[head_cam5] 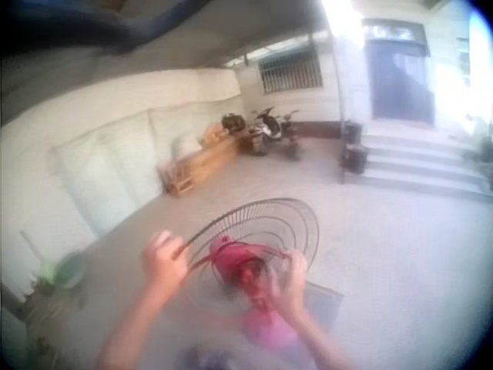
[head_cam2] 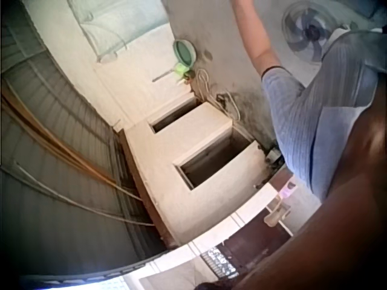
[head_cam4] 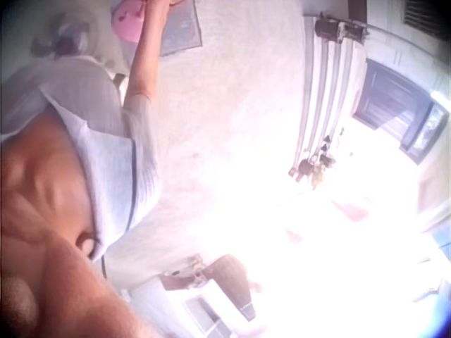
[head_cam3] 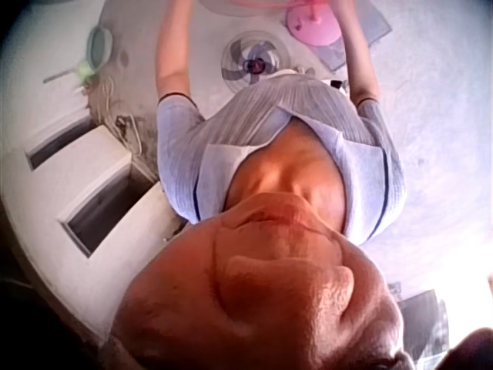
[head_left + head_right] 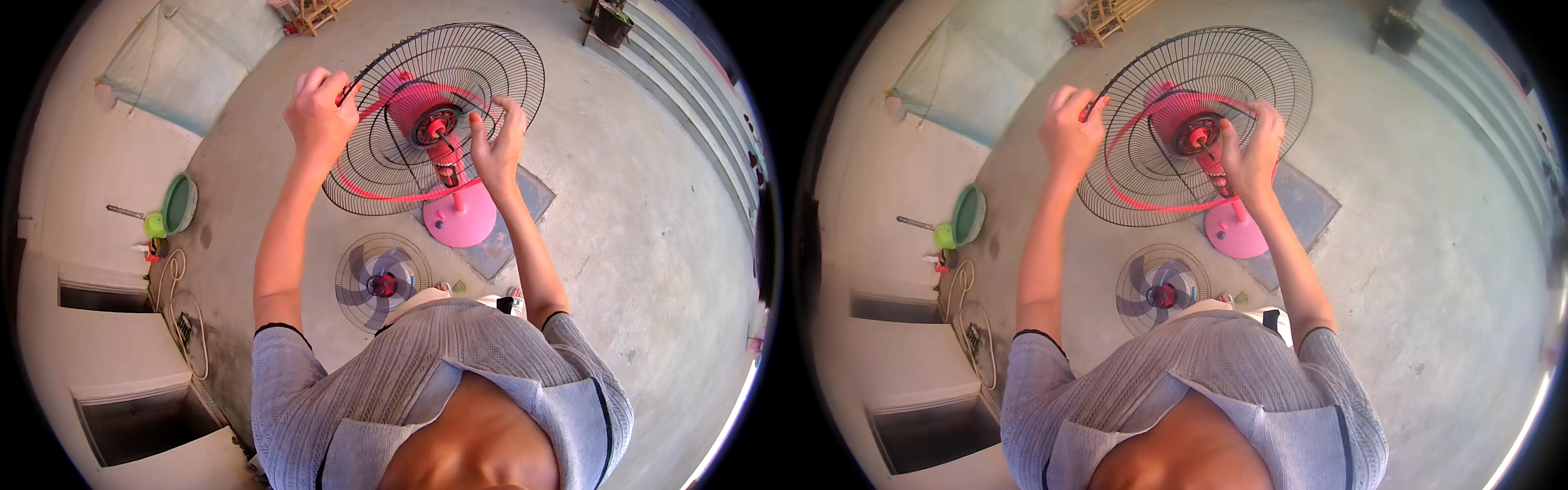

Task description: The person disassembles a grey standing fan by removing the front grille and fan blade. They then attach the fan blade to a pink standing fan and secure it with the front grille.

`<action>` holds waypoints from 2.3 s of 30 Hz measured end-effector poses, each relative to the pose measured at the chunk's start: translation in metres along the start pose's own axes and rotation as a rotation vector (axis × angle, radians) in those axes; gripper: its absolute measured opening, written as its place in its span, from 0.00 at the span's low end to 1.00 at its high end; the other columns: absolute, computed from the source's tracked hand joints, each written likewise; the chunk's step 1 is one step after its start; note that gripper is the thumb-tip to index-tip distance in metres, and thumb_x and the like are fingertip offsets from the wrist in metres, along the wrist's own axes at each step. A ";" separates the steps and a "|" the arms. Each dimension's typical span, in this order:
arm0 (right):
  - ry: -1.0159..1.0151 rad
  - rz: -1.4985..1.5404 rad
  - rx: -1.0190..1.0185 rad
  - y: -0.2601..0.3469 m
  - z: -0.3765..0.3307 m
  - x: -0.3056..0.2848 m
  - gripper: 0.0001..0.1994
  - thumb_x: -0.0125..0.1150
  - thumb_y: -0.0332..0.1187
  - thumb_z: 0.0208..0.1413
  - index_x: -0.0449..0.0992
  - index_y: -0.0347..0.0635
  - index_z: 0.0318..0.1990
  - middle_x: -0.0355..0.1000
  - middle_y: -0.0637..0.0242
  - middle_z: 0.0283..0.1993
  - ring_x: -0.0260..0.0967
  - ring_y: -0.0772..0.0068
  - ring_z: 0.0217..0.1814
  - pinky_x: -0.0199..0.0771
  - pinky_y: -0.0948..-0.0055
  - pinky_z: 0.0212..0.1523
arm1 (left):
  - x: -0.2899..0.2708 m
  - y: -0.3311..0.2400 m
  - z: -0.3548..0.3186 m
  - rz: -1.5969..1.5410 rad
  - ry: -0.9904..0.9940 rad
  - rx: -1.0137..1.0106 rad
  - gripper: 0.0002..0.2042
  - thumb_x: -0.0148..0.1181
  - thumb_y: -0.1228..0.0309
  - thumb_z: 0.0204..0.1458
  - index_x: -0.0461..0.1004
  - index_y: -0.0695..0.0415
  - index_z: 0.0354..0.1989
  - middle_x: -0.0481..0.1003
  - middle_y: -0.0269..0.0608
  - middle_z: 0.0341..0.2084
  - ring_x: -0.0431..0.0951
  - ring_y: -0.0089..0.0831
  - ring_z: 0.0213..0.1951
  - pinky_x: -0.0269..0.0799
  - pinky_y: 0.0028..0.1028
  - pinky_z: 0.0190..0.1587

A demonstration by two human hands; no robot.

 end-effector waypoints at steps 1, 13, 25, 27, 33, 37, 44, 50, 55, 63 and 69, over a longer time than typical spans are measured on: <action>0.125 0.048 0.185 -0.025 -0.026 0.013 0.26 0.71 0.38 0.45 0.68 0.35 0.48 0.67 0.51 0.47 0.63 0.54 0.51 0.64 0.59 0.52 | 0.002 -0.001 0.002 0.006 0.002 -0.004 0.08 0.69 0.70 0.42 0.73 0.54 0.23 0.69 0.32 0.23 0.71 0.34 0.28 0.65 0.34 0.26; 0.227 0.060 0.378 -0.031 -0.069 0.087 0.30 0.76 0.41 0.37 0.67 0.35 0.44 0.70 0.52 0.37 0.70 0.56 0.34 0.72 0.63 0.36 | 0.009 -0.008 0.025 0.066 0.022 0.084 0.08 0.70 0.70 0.39 0.73 0.52 0.21 0.69 0.29 0.23 0.71 0.33 0.30 0.65 0.35 0.23; 0.096 0.254 0.586 -0.032 -0.065 0.092 0.32 0.78 0.36 0.36 0.66 0.37 0.48 0.71 0.63 0.31 0.73 0.70 0.33 0.75 0.72 0.35 | 0.038 0.085 0.033 -0.706 0.292 -0.526 0.16 0.61 0.60 0.56 0.79 0.63 0.37 0.72 0.28 0.23 0.68 0.13 0.24 0.64 0.18 0.26; 0.103 0.214 0.560 -0.025 -0.064 0.092 0.34 0.78 0.35 0.36 0.66 0.39 0.52 0.72 0.64 0.34 0.74 0.72 0.35 0.76 0.71 0.37 | 0.094 0.119 0.020 -0.628 0.506 -0.613 0.18 0.61 0.58 0.55 0.78 0.60 0.45 0.72 0.27 0.24 0.64 0.13 0.21 0.59 0.18 0.21; 0.135 -0.009 0.660 -0.011 -0.062 0.081 0.43 0.80 0.44 0.29 0.66 0.36 0.55 0.72 0.57 0.40 0.76 0.63 0.36 0.78 0.68 0.36 | 0.197 0.131 0.009 -0.802 1.102 -0.742 0.21 0.57 0.55 0.56 0.71 0.50 0.56 0.69 0.23 0.20 0.61 0.13 0.18 0.55 0.17 0.17; 0.083 -0.238 0.377 -0.008 -0.059 0.077 0.45 0.80 0.48 0.25 0.69 0.34 0.54 0.73 0.47 0.44 0.76 0.58 0.37 0.77 0.67 0.38 | 0.233 0.134 0.000 -0.687 1.247 -0.620 0.13 0.58 0.56 0.55 0.78 0.53 0.35 0.70 0.26 0.18 0.62 0.14 0.16 0.56 0.18 0.15; 0.015 -0.122 0.307 -0.033 -0.063 0.095 0.43 0.80 0.41 0.24 0.70 0.28 0.53 0.68 0.31 0.50 0.77 0.53 0.39 0.78 0.69 0.39 | 0.237 0.137 -0.006 -0.937 1.177 -0.676 0.12 0.60 0.65 0.54 0.78 0.60 0.39 0.77 0.32 0.27 0.72 0.17 0.27 0.68 0.20 0.26; 0.035 -0.050 0.372 -0.030 -0.055 0.093 0.42 0.81 0.39 0.22 0.70 0.27 0.51 0.67 0.30 0.50 0.77 0.51 0.41 0.78 0.71 0.38 | 0.223 0.131 -0.002 -0.944 1.154 -0.678 0.13 0.61 0.65 0.53 0.78 0.62 0.38 0.77 0.33 0.31 0.74 0.18 0.31 0.70 0.20 0.32; 0.108 -0.037 0.382 -0.039 -0.056 0.092 0.45 0.80 0.39 0.24 0.67 0.27 0.54 0.65 0.29 0.52 0.76 0.49 0.44 0.78 0.68 0.41 | 0.209 0.113 0.005 -0.798 1.183 -0.738 0.15 0.63 0.58 0.52 0.79 0.60 0.35 0.76 0.30 0.24 0.69 0.16 0.21 0.61 0.20 0.18; 0.257 -0.093 0.290 -0.039 -0.057 0.088 0.47 0.80 0.39 0.26 0.63 0.28 0.58 0.64 0.28 0.52 0.76 0.49 0.42 0.78 0.65 0.41 | 0.185 0.101 -0.003 -0.793 1.028 -0.887 0.08 0.61 0.66 0.51 0.77 0.57 0.31 0.71 0.26 0.18 0.65 0.15 0.18 0.58 0.19 0.17; 0.239 0.000 0.313 -0.037 -0.057 0.088 0.47 0.79 0.41 0.26 0.63 0.29 0.58 0.68 0.32 0.50 0.78 0.56 0.34 0.78 0.67 0.35 | 0.179 0.111 -0.011 -0.896 1.097 -0.862 0.06 0.59 0.66 0.51 0.76 0.54 0.28 0.67 0.23 0.16 0.59 0.14 0.17 0.55 0.18 0.17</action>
Point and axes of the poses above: each hand's wrist, its own z-axis towards the middle knuckle, its own x-axis out of the palm, y = z × x, the point moved 2 cm from there along z, towards the middle knuckle
